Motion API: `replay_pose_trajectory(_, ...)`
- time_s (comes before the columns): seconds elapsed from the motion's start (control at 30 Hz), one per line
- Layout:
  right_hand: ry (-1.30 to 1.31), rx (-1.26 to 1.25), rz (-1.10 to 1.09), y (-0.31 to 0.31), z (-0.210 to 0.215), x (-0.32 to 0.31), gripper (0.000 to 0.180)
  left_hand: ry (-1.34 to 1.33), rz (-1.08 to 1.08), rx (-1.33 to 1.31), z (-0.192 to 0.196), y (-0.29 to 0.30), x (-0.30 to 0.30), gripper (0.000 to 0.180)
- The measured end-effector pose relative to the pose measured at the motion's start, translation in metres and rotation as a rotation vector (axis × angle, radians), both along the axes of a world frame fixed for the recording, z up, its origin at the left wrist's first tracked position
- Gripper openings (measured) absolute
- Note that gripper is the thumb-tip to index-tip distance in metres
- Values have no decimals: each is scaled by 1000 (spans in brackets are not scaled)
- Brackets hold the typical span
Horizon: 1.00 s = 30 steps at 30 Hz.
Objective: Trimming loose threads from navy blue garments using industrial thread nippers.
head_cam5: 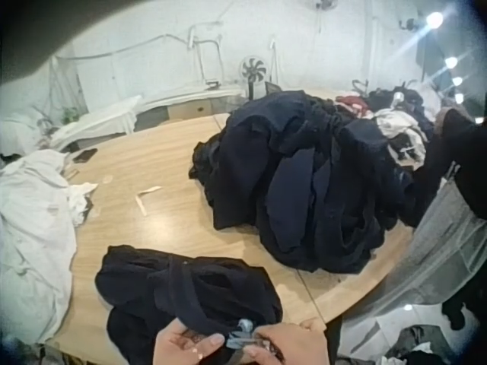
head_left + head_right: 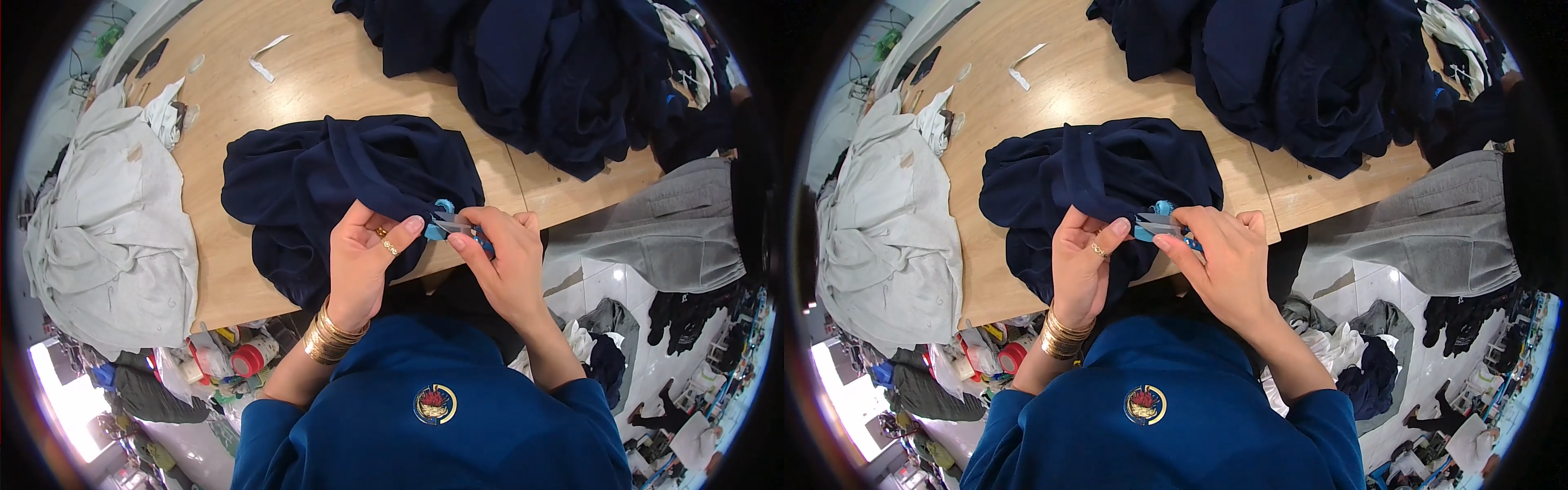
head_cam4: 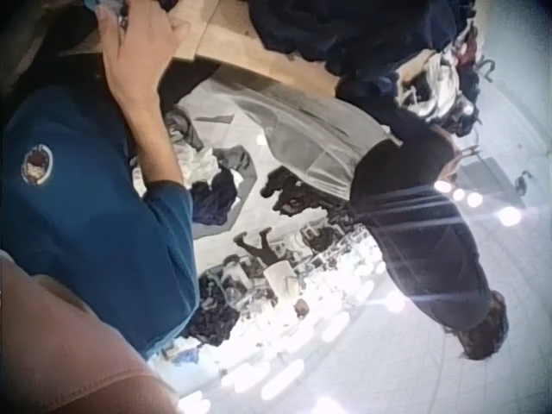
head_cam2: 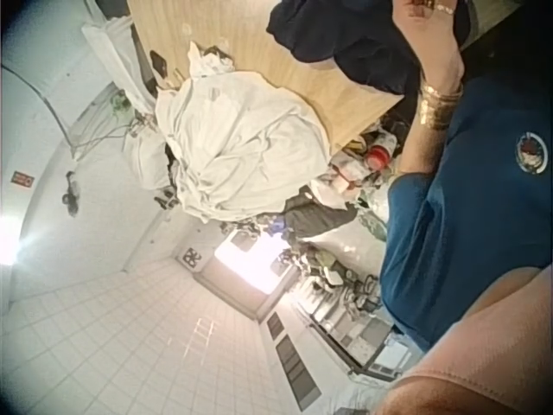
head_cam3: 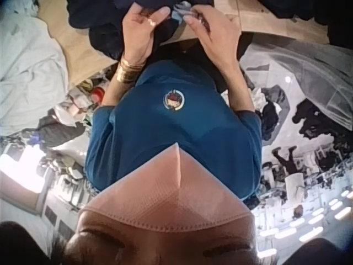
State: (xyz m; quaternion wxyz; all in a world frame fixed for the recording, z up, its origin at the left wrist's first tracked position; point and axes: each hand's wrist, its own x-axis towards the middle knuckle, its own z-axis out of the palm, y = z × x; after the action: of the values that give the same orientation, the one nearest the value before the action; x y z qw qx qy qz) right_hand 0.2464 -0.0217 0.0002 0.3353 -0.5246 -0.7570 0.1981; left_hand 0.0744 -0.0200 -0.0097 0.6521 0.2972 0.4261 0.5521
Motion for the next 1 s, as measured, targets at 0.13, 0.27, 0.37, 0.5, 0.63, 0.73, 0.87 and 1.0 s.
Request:
replay_pose_trajectory(0.13,-17,33,-20,1,-3,-4,22,15,24,55,-1,1,1,33)
replay_pose_trajectory(0.27,-31,57,-29,0,-3,-5,23,18,31,109,-1,1,1,38)
replay_pose_trajectory(0.37,-35,70,-32,0,-4,-6,24,3,41,91,0,1,2,39)
replay_pose_trajectory(0.5,-67,96,-40,-1,-4,-7,24,27,60,101,-3,0,2,41)
replay_pose_trajectory(0.63,-88,115,-33,1,-4,-6,24,18,53,85,-3,1,1,43)
replay_pose_trajectory(0.73,-71,130,-35,2,-5,-7,24,1,42,76,-1,2,1,44)
replay_pose_trajectory(0.87,-64,118,-25,2,-4,-8,24,-9,29,61,-2,3,-1,44)
replay_pose_trajectory(1.0,-50,128,-28,3,-7,-8,24,-74,3,-4,-2,3,0,44)
